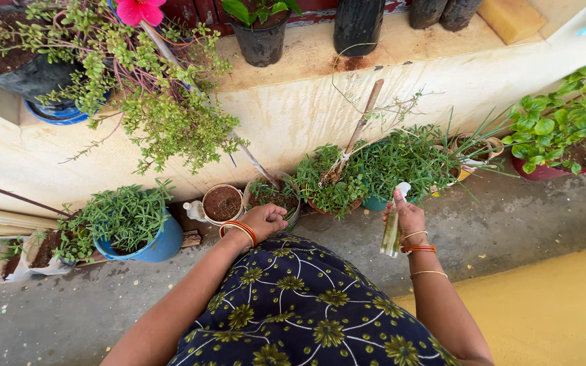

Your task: The person uses a spray bottle to apply liquid to several potted plants arranged on a ledge and floor, pumping the nozzle by hand to direct the spray over the leaves and stems.

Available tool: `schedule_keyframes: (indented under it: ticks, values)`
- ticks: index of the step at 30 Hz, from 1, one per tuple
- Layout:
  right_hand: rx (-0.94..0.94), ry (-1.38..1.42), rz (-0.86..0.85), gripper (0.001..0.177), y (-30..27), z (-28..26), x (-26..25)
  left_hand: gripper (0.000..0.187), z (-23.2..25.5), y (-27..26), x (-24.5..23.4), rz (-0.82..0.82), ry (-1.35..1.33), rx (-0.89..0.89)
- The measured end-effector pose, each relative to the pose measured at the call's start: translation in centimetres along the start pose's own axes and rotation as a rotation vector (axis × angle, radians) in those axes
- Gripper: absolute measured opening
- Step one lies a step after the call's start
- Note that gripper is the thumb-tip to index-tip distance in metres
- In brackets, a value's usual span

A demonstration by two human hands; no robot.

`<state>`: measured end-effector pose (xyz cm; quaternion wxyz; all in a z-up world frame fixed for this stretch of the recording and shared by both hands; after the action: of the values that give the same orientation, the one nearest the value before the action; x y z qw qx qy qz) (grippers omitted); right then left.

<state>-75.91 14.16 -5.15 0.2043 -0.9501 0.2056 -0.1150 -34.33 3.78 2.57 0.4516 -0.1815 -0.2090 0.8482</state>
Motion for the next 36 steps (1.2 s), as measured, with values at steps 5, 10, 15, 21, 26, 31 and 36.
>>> schedule_keyframes:
  ticks: [5,10,15,21,26,31,36]
  values:
    - [-0.084,0.155,-0.149,0.058,-1.6,-3.5,2.3,0.049,4.1,0.1,1.0,-0.012,0.137,0.023]
    - [-0.279,0.207,-0.156,0.058,-5.1,-9.3,7.7,0.081,12.8,3.4,7.1,-0.098,0.315,-0.045]
    - [-0.316,0.256,-0.091,0.059,-6.9,-11.7,10.2,0.08,15.7,7.0,14.8,-0.17,0.018,-0.03]
    - [-0.444,-0.026,-0.231,0.059,-8.4,-9.9,9.2,0.064,10.2,11.0,15.0,-0.277,-0.206,-0.09]
    - [-0.36,0.053,-0.287,0.057,-7.3,-7.0,8.7,0.061,7.8,12.1,14.8,-0.391,-0.346,-0.155]
    - [-0.294,0.047,-0.265,0.055,-6.4,-6.7,8.9,0.063,7.9,11.8,14.1,-0.386,-0.32,-0.178]
    - [-0.252,0.077,-0.317,0.044,-6.3,-6.2,8.6,0.071,7.9,11.2,14.1,-0.359,-0.338,-0.192]
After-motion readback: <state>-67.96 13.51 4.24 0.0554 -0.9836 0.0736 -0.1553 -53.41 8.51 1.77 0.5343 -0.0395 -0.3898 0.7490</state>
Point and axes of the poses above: each hand's wrist, its own y-axis towards the middle knuckle, its own x-axis out of the palm, z = x × y, the point moved 2 cm from there along y, towards the middle knuckle, and after that the axes turned 14 degrees about -z, right-handed, at the moved point
